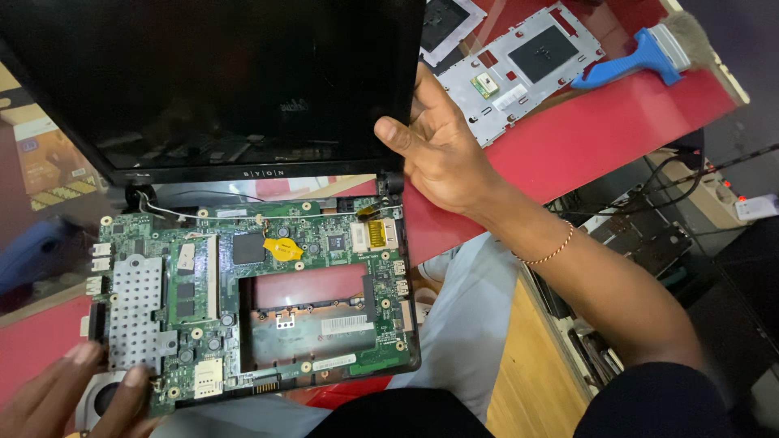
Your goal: The person disassembles a laptop by removing the motherboard from the chassis. They then proceed to disconnect various cables and connectors from the motherboard, including a display cable and a thin white wire, while holding the components in their hands.
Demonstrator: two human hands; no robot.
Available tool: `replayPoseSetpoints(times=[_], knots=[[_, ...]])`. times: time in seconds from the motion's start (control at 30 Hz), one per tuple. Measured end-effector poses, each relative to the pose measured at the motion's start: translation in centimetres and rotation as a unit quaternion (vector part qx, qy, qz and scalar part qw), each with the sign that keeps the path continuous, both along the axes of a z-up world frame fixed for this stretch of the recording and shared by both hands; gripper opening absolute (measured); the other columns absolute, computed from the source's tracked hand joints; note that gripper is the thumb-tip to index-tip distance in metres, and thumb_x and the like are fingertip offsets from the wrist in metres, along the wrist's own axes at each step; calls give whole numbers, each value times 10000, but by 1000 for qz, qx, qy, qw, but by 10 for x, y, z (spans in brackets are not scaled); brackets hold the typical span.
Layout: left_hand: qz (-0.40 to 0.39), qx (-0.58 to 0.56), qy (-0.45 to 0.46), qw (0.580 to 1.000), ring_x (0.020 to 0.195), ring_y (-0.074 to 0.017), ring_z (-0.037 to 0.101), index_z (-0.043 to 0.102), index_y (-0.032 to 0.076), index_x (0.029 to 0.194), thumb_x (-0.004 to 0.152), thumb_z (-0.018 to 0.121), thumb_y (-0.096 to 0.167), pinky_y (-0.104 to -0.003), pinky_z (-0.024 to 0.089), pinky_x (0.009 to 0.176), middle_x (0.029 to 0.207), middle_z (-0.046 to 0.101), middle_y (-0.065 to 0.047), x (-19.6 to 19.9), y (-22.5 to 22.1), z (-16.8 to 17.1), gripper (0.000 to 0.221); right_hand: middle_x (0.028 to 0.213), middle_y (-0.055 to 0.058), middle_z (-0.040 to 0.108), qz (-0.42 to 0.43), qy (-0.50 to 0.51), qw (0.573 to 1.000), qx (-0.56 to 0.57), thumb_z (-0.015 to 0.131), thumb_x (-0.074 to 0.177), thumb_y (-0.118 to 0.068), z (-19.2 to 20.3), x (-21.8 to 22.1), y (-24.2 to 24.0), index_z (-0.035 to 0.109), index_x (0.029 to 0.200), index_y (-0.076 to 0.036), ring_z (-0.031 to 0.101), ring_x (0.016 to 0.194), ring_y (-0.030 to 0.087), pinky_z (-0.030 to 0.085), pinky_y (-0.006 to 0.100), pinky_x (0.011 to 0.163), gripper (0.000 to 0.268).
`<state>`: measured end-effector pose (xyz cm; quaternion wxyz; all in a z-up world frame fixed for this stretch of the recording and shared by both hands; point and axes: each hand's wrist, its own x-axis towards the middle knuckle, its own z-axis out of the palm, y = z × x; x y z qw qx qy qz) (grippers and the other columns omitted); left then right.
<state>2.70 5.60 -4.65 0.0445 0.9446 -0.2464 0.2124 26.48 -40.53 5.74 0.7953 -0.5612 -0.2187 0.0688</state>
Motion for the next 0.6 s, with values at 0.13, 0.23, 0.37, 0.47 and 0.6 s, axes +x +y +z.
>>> replayPoseSetpoints(times=[0.13, 0.23, 0.37, 0.47, 0.6], knots=[[-4, 44, 14, 999, 1571, -521, 529, 570, 294, 1417, 680, 678, 637, -717, 557, 1192, 1619, 522, -168, 5, 8, -15, 821, 1480, 12, 547, -9, -38, 999, -27, 690, 1081, -160, 3, -1, 1, 394, 1570, -136, 489, 1425, 128, 373, 244, 1250, 571], [-21, -3, 46, 999, 1611, -528, 446, 564, 251, 1424, 687, 700, 542, -701, 510, 1234, 1624, 487, -155, 9, -1, -3, 804, 1549, 30, 515, -16, -36, 999, -34, 691, 1070, -164, 3, -2, 1, 352, 1603, -127, 468, 1475, 142, 372, 241, 1252, 633], [-26, -27, 65, 997, 1595, -472, 431, 619, 220, 1363, 694, 704, 508, -613, 464, 1296, 1621, 469, -164, 18, -8, 12, 734, 1642, 23, 438, -7, -23, 1000, -7, 650, 1087, -79, -1, 0, 2, 306, 1640, -134, 388, 1549, 119, 307, 232, 1304, 653], [17, -45, 58, 997, 1570, -413, 471, 642, 223, 1368, 715, 730, 471, -589, 474, 1269, 1590, 530, -107, 18, -44, 56, 704, 1590, 40, 475, 22, -25, 999, 12, 634, 1101, -88, 1, 3, 4, 346, 1601, -131, 427, 1525, 172, 349, 300, 1325, 578], [3, -94, 62, 994, 1486, -370, 522, 661, 215, 1320, 676, 786, 458, -587, 531, 1203, 1527, 559, -127, 26, -58, 77, 699, 1567, 43, 497, 27, -43, 999, 17, 626, 1099, -85, 7, 7, 7, 348, 1595, -118, 441, 1508, 163, 341, 311, 1331, 569]])
